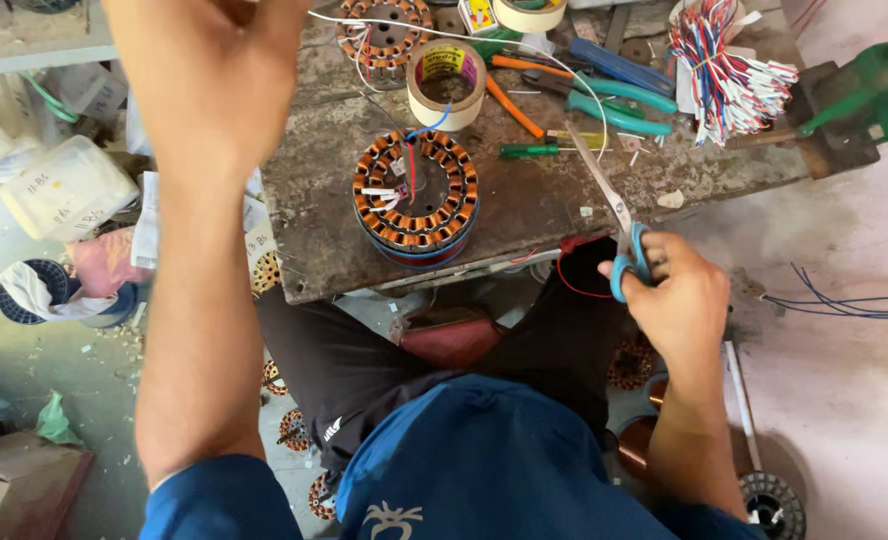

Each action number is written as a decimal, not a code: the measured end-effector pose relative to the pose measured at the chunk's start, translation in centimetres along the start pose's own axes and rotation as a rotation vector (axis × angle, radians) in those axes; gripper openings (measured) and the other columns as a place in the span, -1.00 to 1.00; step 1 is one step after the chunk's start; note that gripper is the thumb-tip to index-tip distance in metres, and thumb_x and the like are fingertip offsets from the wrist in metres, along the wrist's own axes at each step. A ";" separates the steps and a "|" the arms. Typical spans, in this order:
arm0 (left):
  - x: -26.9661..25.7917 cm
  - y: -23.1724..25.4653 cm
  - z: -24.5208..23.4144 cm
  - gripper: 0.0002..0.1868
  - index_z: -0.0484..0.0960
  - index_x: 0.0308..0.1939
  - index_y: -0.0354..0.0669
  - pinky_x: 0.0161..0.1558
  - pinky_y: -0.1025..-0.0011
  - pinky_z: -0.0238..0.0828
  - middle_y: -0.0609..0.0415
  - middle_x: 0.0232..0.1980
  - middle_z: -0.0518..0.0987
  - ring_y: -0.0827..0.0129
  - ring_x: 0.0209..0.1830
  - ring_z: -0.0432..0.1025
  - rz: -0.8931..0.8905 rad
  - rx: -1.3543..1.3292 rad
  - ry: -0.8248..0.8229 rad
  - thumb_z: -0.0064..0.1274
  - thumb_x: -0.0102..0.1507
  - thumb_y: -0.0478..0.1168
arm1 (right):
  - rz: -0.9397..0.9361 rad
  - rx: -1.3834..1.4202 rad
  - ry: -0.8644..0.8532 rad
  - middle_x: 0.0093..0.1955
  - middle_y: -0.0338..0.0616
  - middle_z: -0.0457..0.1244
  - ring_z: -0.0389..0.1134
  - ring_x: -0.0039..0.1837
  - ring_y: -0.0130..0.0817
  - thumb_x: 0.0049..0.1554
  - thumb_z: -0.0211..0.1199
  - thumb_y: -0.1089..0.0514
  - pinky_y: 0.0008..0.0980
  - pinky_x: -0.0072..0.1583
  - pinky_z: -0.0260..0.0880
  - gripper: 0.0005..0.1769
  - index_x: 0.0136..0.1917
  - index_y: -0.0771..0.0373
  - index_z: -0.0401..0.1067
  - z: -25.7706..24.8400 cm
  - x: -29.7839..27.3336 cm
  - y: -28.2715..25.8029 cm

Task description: The person works on a copper-wound stator, stripping wire ends with scissors, twisting wires together, and securing connections with electrical tape. They handle multiple stator units, moving one aside and picking up another to continue wiring.

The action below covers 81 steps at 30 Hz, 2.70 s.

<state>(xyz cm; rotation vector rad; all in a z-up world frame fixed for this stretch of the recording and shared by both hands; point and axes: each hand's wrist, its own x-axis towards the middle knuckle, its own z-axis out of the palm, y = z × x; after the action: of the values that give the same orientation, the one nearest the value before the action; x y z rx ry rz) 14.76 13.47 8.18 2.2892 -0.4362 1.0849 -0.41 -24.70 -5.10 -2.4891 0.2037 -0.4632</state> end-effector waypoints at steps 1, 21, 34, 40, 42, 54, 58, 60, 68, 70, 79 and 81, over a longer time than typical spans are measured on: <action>-1.4 1.2 -1.8 -0.83 0.62 -0.21 -0.36 -0.21 0.32 0.37 -0.05 -0.30 0.60 0.22 -0.34 0.46 0.023 -0.194 -0.023 0.27 0.42 -0.34 | -0.053 -0.088 0.006 -0.19 -0.01 0.41 0.46 -0.22 -0.22 -0.03 0.60 0.14 -0.27 -0.18 0.40 -0.59 0.00 0.31 0.48 -0.2 1.0 -0.5; -17.3 8.8 -2.3 -0.81 0.66 -0.08 -0.23 -0.18 0.38 0.53 0.01 -0.13 0.65 0.23 -0.20 0.58 -0.175 -0.683 -0.349 0.27 0.24 -0.44 | -0.366 -0.352 -0.548 0.02 -0.04 0.33 0.37 0.05 0.00 -0.06 0.42 0.30 -0.09 0.07 0.37 -0.70 -0.02 0.24 0.51 -0.5 10.7 -2.3; -17.2 9.7 -0.1 -0.70 0.61 -0.11 -0.35 -0.17 0.25 0.51 -0.06 -0.17 0.58 0.11 -0.22 0.53 -0.004 -0.663 -0.332 0.21 0.08 -0.51 | -0.626 0.455 -0.317 -0.08 -0.03 0.43 0.52 -0.05 -0.28 0.00 0.51 0.33 -0.40 -0.02 0.51 -0.76 -0.05 0.33 0.55 0.7 -0.3 -11.5; -16.8 9.9 -0.2 -0.75 0.60 -0.05 -0.38 -0.15 0.31 0.53 -0.05 -0.12 0.61 0.17 -0.19 0.55 -0.026 -0.632 -0.299 0.24 0.20 -0.50 | -0.582 0.423 -0.208 -0.10 -0.06 0.41 0.51 -0.08 -0.26 0.08 0.45 0.36 -0.40 -0.02 0.50 -0.84 -0.06 0.32 0.53 1.6 -1.6 -12.4; -16.8 10.0 -0.3 -0.74 0.60 -0.05 -0.37 -0.17 0.32 0.52 -0.03 -0.13 0.61 0.19 -0.20 0.55 -0.033 -0.618 -0.302 0.27 0.20 -0.47 | -0.590 0.399 -0.207 -0.11 -0.06 0.40 0.49 -0.10 -0.26 0.10 0.42 0.35 -0.39 -0.04 0.47 -0.86 -0.06 0.33 0.50 1.8 -1.8 -12.1; -16.8 10.5 -0.3 -0.71 0.59 -0.05 -0.36 -0.17 0.31 0.50 -0.03 -0.13 0.58 0.18 -0.18 0.53 -0.016 -0.570 -0.246 0.28 0.18 -0.47 | -0.549 0.508 -0.251 -0.03 0.04 0.39 0.49 -0.01 -0.23 0.13 0.38 0.35 -0.38 0.05 0.49 -0.83 0.00 0.39 0.46 1.6 -2.3 -11.7; -16.6 10.3 -0.3 -0.70 0.60 -0.05 -0.31 -0.12 0.28 0.49 0.01 -0.13 0.57 0.19 -0.14 0.52 0.039 -0.517 -0.236 0.27 0.15 -0.45 | -0.538 0.543 -0.256 -0.05 0.05 0.40 0.50 -0.01 -0.24 0.10 0.42 0.36 -0.40 0.06 0.50 -0.80 -0.01 0.40 0.47 1.7 -2.1 -11.8; -16.4 10.2 -0.3 -0.69 0.62 -0.04 -0.27 -0.08 0.27 0.43 0.05 -0.12 0.58 0.18 -0.11 0.49 0.065 -0.483 -0.195 0.30 0.16 -0.41 | -0.508 0.578 -0.255 -0.06 0.04 0.41 0.50 -0.02 -0.26 0.12 0.41 0.38 -0.40 0.05 0.51 -0.83 -0.02 0.41 0.48 1.7 -1.9 -12.0; -14.9 9.8 1.7 -0.66 0.65 0.05 -0.10 0.35 0.15 0.17 0.05 0.21 0.47 0.07 0.29 0.28 -0.175 -0.277 -0.059 0.39 0.23 -0.26 | -0.578 0.524 -0.113 0.03 0.08 0.34 0.46 0.09 -0.18 0.22 0.34 0.42 -0.35 0.17 0.49 -0.88 0.00 0.42 0.43 1.6 3.1 -14.4; -14.4 9.8 2.4 -0.65 0.66 0.08 -0.09 0.40 0.16 0.11 0.03 0.32 0.42 0.07 0.37 0.20 -0.215 -0.282 -0.054 0.39 0.25 -0.24 | -0.640 0.463 -0.124 0.03 0.06 0.35 0.46 0.10 -0.18 0.21 0.37 0.42 -0.38 0.13 0.46 -0.87 0.01 0.41 0.45 1.8 4.8 -14.9; -14.5 9.8 3.4 -0.70 0.68 0.04 -0.08 0.49 0.10 0.01 -0.03 0.41 0.37 -0.02 0.47 0.12 -0.254 -0.293 -0.045 0.34 0.24 -0.23 | -0.687 0.379 -0.245 0.03 -0.02 0.38 0.45 0.07 -0.29 0.22 0.41 0.42 -0.46 0.08 0.44 -0.89 0.02 0.40 0.52 1.3 6.5 -15.9; -14.5 9.7 3.3 -0.70 0.68 0.05 -0.09 0.49 0.10 0.01 -0.02 0.41 0.37 -0.02 0.47 0.12 -0.255 -0.291 -0.050 0.34 0.25 -0.23 | -0.695 0.372 -0.256 0.04 0.00 0.37 0.44 0.08 -0.26 0.19 0.40 0.43 -0.42 0.09 0.43 -0.87 0.02 0.40 0.52 1.2 6.6 -16.0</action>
<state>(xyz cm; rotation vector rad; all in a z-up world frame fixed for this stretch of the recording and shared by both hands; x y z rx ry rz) 2.90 4.50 -1.49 2.0508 -0.2902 0.7843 6.79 -12.68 5.08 -2.1616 -0.7981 -0.3983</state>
